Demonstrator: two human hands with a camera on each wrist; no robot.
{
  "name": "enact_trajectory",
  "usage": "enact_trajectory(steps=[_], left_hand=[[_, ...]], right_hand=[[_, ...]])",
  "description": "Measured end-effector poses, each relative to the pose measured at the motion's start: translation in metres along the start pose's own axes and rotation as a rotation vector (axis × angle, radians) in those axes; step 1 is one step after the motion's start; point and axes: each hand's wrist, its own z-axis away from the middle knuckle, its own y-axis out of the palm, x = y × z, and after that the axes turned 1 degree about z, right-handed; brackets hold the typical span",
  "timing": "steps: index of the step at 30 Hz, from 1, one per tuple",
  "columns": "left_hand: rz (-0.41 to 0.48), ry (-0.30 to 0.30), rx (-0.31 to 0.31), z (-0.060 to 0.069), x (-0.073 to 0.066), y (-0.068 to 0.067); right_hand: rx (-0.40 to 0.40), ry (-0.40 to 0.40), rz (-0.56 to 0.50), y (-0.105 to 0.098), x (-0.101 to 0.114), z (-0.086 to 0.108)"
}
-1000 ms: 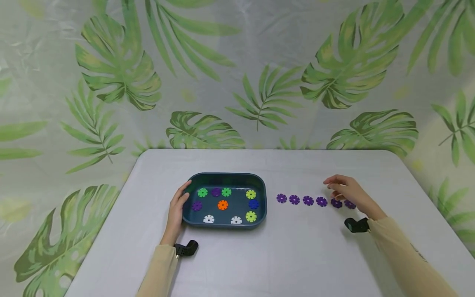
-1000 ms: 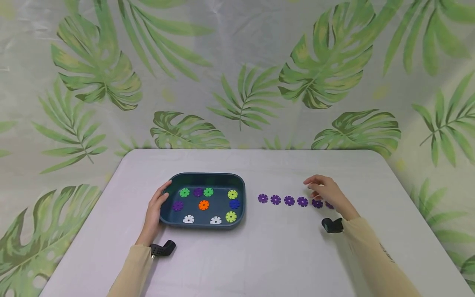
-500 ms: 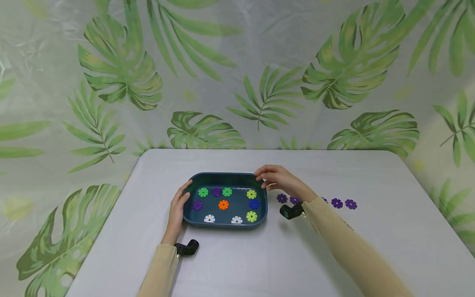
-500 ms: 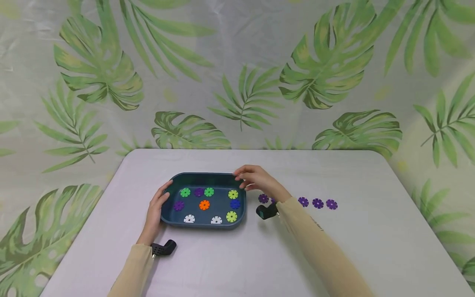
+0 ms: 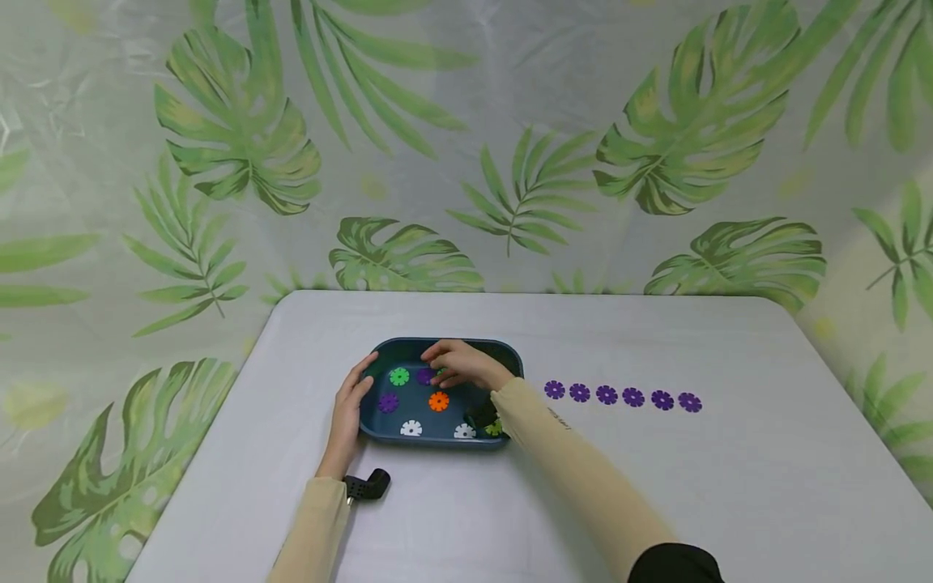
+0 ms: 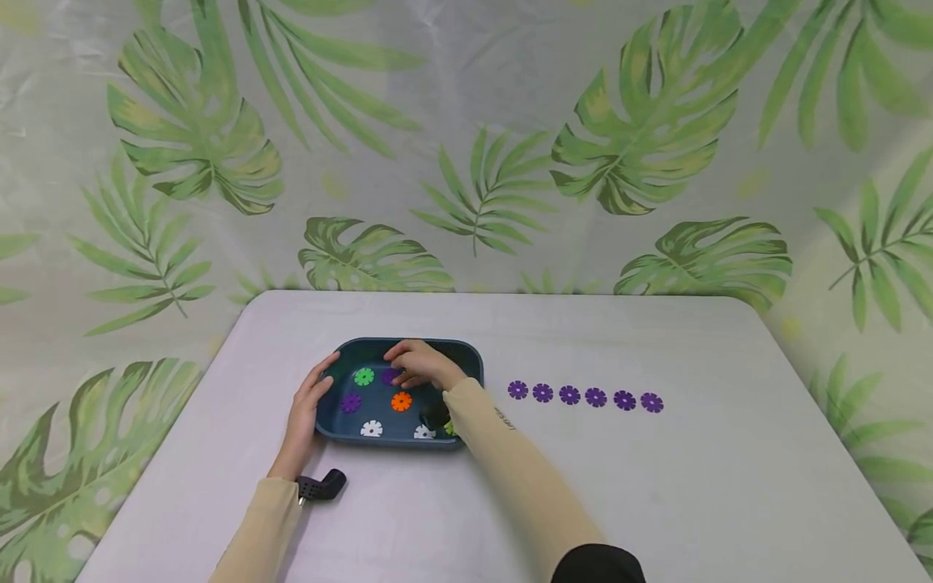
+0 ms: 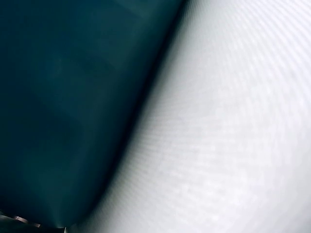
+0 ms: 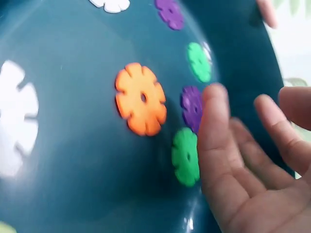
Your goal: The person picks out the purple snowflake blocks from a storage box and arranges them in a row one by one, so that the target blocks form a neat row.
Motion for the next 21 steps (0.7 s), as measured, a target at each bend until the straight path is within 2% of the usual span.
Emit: enact_trajectory(steps=[7, 21], left_hand=[[0.005, 0.005, -0.002, 0.000, -0.001, 0.001], [0.008, 0.004, -0.002, -0.001, 0.001, 0.000]], right_hand=[[0.006, 0.047, 0.036, 0.019, -0.002, -0.010], [0.023, 0.054, 0.127, 0.027, -0.004, -0.012]])
